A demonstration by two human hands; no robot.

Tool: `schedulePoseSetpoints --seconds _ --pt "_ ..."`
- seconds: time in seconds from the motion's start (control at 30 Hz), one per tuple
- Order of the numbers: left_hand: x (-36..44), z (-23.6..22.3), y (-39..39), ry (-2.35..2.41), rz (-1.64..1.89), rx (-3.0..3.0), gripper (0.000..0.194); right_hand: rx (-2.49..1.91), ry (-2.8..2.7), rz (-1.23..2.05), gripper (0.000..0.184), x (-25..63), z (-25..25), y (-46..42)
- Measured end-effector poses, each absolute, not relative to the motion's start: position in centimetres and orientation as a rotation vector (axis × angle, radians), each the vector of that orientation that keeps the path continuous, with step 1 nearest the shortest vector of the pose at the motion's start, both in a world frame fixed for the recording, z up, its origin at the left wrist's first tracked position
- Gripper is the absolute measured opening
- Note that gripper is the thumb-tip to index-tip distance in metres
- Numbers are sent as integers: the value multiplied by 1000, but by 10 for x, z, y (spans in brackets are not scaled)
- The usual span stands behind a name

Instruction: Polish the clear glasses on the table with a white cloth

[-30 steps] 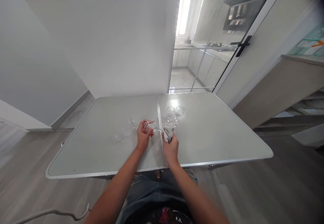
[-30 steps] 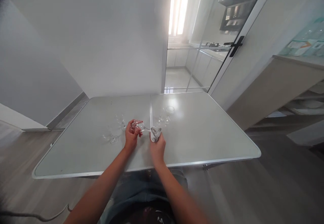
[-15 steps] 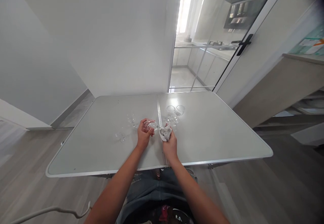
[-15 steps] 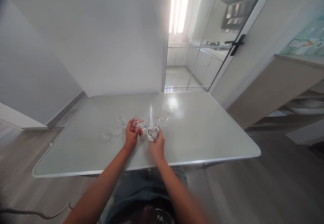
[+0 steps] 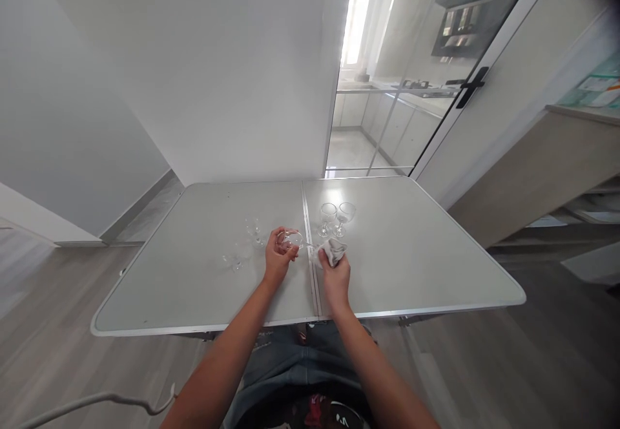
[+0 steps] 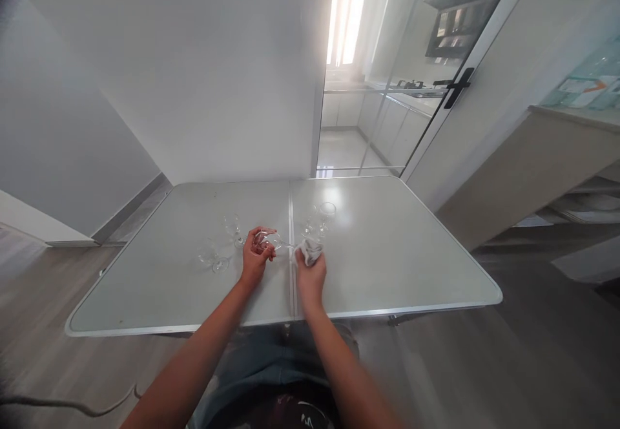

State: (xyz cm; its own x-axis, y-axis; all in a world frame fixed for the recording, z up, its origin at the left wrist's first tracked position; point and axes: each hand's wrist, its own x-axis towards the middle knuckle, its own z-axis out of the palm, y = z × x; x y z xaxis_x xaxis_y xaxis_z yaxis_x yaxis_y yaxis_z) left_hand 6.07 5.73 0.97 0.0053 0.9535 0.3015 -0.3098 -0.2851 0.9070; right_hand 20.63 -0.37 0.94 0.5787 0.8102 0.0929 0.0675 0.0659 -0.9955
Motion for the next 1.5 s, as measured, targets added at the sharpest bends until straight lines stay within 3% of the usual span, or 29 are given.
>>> schedulePoseSetpoints --seconds 0.1,0.33,0.63,0.87,1.17,1.4,1.5 --pt "61 11 57 785 1520 1197 60 -1383 -719 637 47 203 11 -4" --pt "62 11 56 795 1503 1224 60 -1374 -807 715 41 193 2 -4" --pt "62 11 55 719 1399 1262 61 -1462 -849 436 31 202 9 -11" --pt "61 12 58 646 1335 1261 62 -1341 -862 684 36 202 -8 -3" --pt "63 8 57 663 1311 1227 62 -1369 -786 480 43 206 -4 -7" --pt "60 8 60 681 1402 1194 64 -1309 -944 689 39 204 -3 -1" --pt "58 5 63 708 1487 1136 60 -1335 -985 629 37 203 -4 -6"
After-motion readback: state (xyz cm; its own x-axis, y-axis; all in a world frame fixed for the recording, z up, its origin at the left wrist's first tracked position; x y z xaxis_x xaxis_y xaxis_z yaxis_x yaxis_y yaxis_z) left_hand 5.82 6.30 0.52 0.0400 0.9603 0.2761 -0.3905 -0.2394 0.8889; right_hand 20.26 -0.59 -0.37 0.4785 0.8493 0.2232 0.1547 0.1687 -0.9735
